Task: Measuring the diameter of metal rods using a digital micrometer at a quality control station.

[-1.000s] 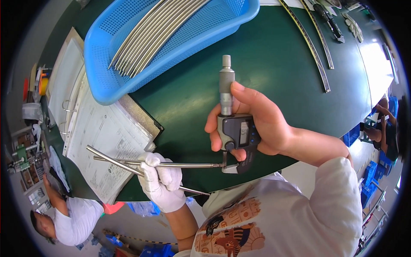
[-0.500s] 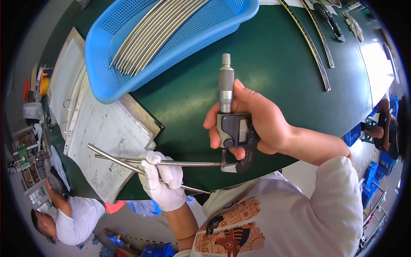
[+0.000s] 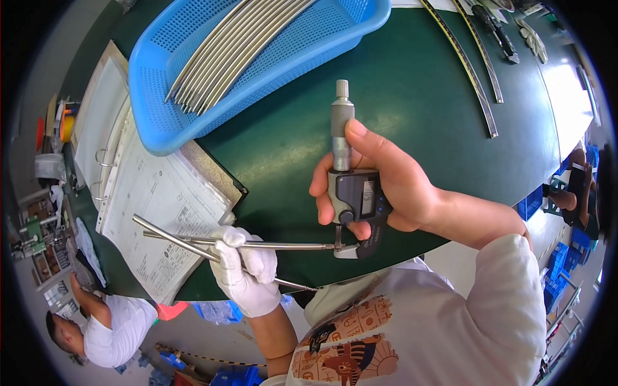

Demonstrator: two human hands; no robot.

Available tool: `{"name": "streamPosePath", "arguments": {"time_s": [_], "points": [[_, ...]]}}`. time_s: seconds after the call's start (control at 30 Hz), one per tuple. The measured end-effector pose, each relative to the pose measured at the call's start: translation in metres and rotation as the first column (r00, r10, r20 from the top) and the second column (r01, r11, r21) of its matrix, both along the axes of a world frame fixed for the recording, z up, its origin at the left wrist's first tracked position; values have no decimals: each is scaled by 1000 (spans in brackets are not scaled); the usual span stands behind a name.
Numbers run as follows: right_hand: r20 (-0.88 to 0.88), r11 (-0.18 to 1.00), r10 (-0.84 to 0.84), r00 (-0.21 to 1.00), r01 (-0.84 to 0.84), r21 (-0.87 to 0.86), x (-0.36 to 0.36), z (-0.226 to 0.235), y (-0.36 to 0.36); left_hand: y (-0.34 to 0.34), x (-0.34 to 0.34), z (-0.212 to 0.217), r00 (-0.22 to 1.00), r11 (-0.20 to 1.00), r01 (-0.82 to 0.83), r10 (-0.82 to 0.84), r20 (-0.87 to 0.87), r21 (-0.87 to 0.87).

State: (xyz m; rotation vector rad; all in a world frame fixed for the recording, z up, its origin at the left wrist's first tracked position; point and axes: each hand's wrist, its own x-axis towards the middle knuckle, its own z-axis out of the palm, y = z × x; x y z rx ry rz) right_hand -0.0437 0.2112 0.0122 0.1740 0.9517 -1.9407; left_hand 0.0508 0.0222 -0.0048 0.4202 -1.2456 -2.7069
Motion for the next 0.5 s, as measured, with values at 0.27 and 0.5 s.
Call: {"name": "streamPosePath", "arguments": {"time_s": [0.27, 0.5], "points": [[12, 999, -6, 1000, 7, -31, 0, 1, 1, 1, 2, 0, 999, 999, -42, 42, 24, -16], [-12, 1000, -4, 1000, 4, -3, 2, -2, 0, 1, 0, 0, 1000, 1000, -17, 17, 8, 0]]}}
